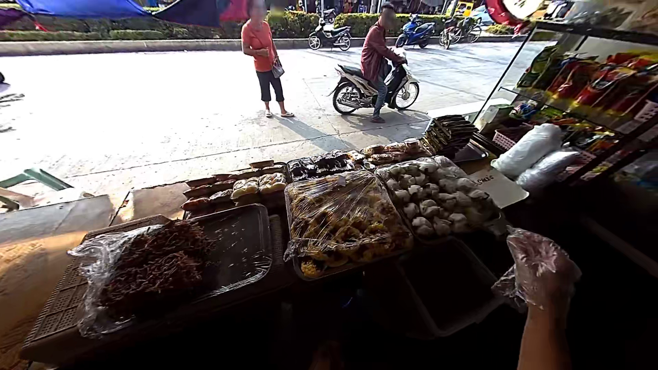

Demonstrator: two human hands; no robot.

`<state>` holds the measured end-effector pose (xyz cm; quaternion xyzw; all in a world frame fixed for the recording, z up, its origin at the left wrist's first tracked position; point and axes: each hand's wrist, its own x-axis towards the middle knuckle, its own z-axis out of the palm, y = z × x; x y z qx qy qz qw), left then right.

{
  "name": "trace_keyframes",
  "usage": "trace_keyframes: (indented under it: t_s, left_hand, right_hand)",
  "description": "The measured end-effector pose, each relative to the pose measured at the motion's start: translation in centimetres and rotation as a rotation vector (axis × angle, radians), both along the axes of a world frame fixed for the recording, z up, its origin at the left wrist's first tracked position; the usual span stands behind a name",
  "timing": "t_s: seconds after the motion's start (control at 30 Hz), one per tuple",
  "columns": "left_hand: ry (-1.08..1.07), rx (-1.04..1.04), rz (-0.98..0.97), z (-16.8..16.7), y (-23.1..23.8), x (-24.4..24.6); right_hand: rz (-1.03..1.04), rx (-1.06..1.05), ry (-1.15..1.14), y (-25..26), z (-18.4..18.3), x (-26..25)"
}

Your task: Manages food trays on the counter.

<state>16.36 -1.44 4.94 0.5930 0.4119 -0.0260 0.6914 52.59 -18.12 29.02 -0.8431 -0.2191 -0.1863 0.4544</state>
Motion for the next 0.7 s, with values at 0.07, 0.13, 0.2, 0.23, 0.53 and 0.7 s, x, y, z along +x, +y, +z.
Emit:
trace_keyframes:
  t_s: [0.07, 0.13, 0.2, 0.23, 0.53, 0.7]
  left_hand:
    - [-0.162, -0.069, -0.024, 1.0, -2.2, 7.0]
    - [-0.233, -0.121, 0.036, 2.5, -5.1, 13.6]
    - [-0.248, -0.091, 0.114, 4.0, -7.9, 18.9]
    - [-0.225, -0.055, 0.160, 4.5, -9.0, 21.2]
    - [0.124, -0.049, 0.411, 2.9, -11.3, 26.7]
    - [0.208, 0.139, 0.452, 1.2, -11.9, 28.5]
  right_hand:
    - [-0.052, -0.185, 0.093, -3.3, -2.3, 4.3]
    - [-0.047, -0.402, 0.238, -5.3, -6.0, 9.2]
    - [-0.005, -0.627, 0.397, -6.3, -10.3, 13.5]
    - [0.024, -0.703, 0.447, -6.5, -12.2, 15.3]
    - [0.324, -0.977, 0.660, -3.2, -19.5, 21.0]
    - [0.407, -0.664, 0.874, -3.8, -20.9, 21.5]
